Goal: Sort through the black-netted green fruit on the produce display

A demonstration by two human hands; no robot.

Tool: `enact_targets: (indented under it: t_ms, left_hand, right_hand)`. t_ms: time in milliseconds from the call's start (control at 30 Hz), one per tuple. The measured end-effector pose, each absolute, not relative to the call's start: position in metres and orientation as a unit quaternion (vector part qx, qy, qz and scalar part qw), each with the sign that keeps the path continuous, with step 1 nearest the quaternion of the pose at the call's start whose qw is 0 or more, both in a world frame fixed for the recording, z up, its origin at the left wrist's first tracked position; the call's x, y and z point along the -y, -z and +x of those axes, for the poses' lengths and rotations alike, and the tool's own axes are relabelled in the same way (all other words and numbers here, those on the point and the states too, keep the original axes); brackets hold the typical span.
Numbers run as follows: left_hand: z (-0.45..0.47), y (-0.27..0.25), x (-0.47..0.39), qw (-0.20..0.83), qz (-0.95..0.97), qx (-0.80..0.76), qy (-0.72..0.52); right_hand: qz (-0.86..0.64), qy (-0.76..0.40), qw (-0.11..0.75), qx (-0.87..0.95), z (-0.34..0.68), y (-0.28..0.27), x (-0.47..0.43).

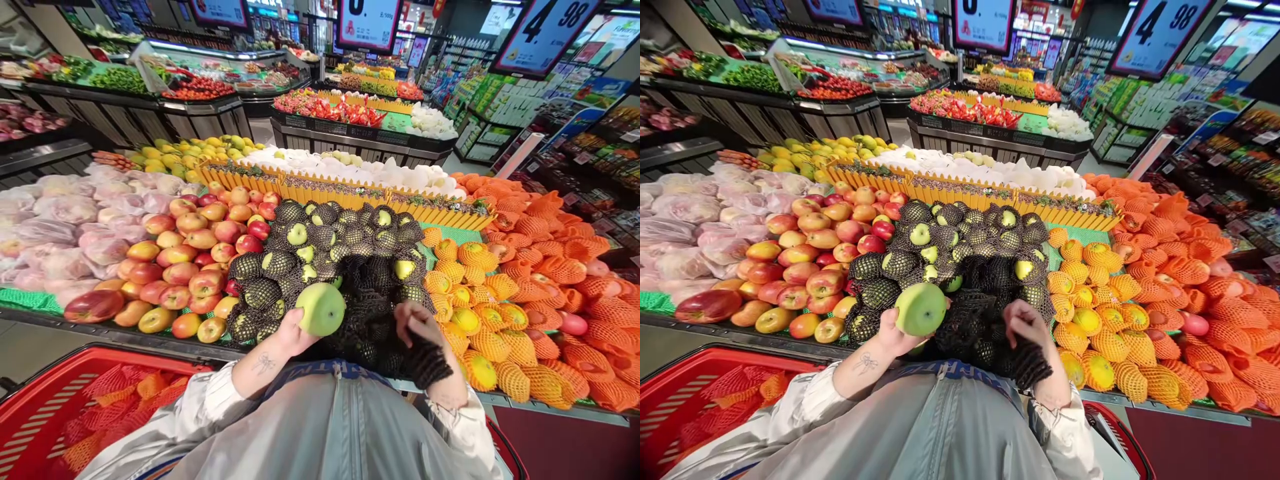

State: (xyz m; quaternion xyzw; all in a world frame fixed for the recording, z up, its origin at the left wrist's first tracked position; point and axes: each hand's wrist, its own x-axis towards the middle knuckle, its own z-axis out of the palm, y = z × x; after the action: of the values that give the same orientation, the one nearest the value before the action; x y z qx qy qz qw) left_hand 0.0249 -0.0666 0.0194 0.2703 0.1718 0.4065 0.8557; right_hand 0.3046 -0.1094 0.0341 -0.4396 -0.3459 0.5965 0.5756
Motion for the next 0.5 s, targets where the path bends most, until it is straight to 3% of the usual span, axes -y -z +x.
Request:
enact_targets:
  t_ms: [133, 333, 500]
  left_hand:
    - [0.027, -0.021, 0.072, 0.863, 0.235, -0.198, -0.4]
    - [0.033, -0.014, 0.075, 0.86, 0.223, -0.22, -0.403]
    - [0.034, -0.028, 0.076, 0.85, 0.234, -0.209, -0.424]
  right_hand:
    - [-0.376, -0.706, 0.426, 0.424, 0.27, -0.027, 0.118]
    - [-0.361, -0.699, 0.484, 0.382, 0.257, -0.023, 0.118]
    - [-0.535, -0.492, 0.586, 0.358, 0.265, -0.019, 0.11]
